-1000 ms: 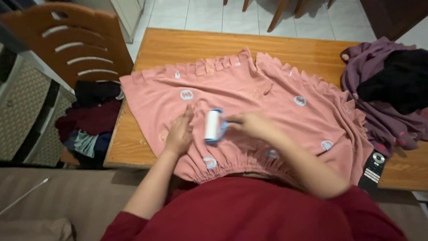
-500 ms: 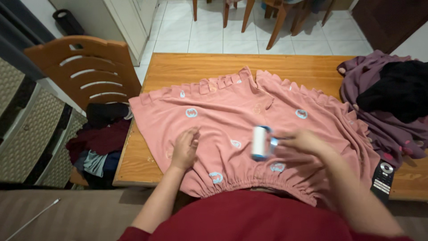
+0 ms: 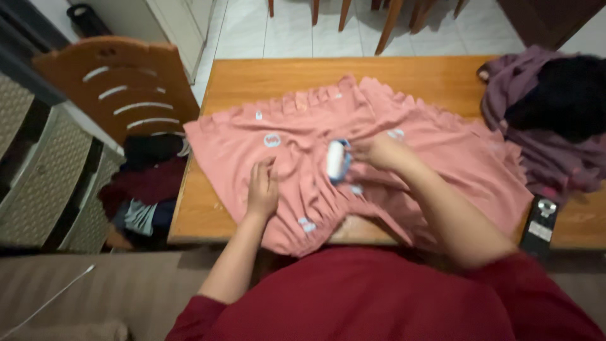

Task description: The person uses a lint roller to roll over a pink garment laid on a wooden table. The garment is repeatedly smoothed and repositioned while the roller is applied across its surface.

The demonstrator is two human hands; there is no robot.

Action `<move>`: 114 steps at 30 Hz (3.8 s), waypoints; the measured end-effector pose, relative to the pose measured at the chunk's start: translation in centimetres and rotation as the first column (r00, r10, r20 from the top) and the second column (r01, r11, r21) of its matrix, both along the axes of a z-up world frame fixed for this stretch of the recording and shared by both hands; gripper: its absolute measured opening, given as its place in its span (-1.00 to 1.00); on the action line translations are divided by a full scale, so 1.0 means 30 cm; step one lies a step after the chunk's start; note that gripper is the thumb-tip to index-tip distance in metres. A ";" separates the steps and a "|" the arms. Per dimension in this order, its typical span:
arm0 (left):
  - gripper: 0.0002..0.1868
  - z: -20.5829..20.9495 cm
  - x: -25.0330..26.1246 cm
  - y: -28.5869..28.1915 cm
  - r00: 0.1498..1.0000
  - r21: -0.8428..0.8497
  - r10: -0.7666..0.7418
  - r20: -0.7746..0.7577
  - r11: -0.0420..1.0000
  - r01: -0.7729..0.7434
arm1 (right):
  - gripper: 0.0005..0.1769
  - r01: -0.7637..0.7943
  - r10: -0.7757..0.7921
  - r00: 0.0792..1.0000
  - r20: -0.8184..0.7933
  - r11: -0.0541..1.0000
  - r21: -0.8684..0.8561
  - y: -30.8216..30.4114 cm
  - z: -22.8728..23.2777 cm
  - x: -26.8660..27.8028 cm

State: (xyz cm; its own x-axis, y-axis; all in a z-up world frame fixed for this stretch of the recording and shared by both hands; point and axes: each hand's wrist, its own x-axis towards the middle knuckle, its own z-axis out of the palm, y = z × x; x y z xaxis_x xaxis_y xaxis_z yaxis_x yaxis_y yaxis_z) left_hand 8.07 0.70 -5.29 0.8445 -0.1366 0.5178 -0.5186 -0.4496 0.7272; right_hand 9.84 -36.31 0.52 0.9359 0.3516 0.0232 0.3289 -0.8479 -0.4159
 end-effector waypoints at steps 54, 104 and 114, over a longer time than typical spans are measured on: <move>0.67 0.075 0.049 -0.414 0.897 0.377 -0.342 0.280 0.899 0.225 | -0.56 0.313 -0.315 0.949 -0.003 0.940 0.136 0.099 0.088 -0.109; -0.64 0.260 0.096 -0.530 0.918 0.719 -0.324 -0.230 0.579 0.384 | -0.53 0.588 -0.597 0.758 -0.262 0.800 -0.120 -0.526 0.373 -0.847; 0.10 0.141 0.291 -0.488 0.975 0.728 -0.065 -0.214 0.654 0.203 | -0.56 0.476 -0.438 0.880 -0.186 0.813 0.335 -0.295 0.063 -0.283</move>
State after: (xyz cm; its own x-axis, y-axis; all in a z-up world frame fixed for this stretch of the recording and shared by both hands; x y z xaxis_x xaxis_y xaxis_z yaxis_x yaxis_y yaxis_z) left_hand 16.81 -13.94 -1.06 0.8431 -0.5347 0.0574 -0.5301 -0.8081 0.2569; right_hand 1.35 -45.15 2.40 0.9905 -0.1326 -0.0350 -0.1161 -0.6742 -0.7294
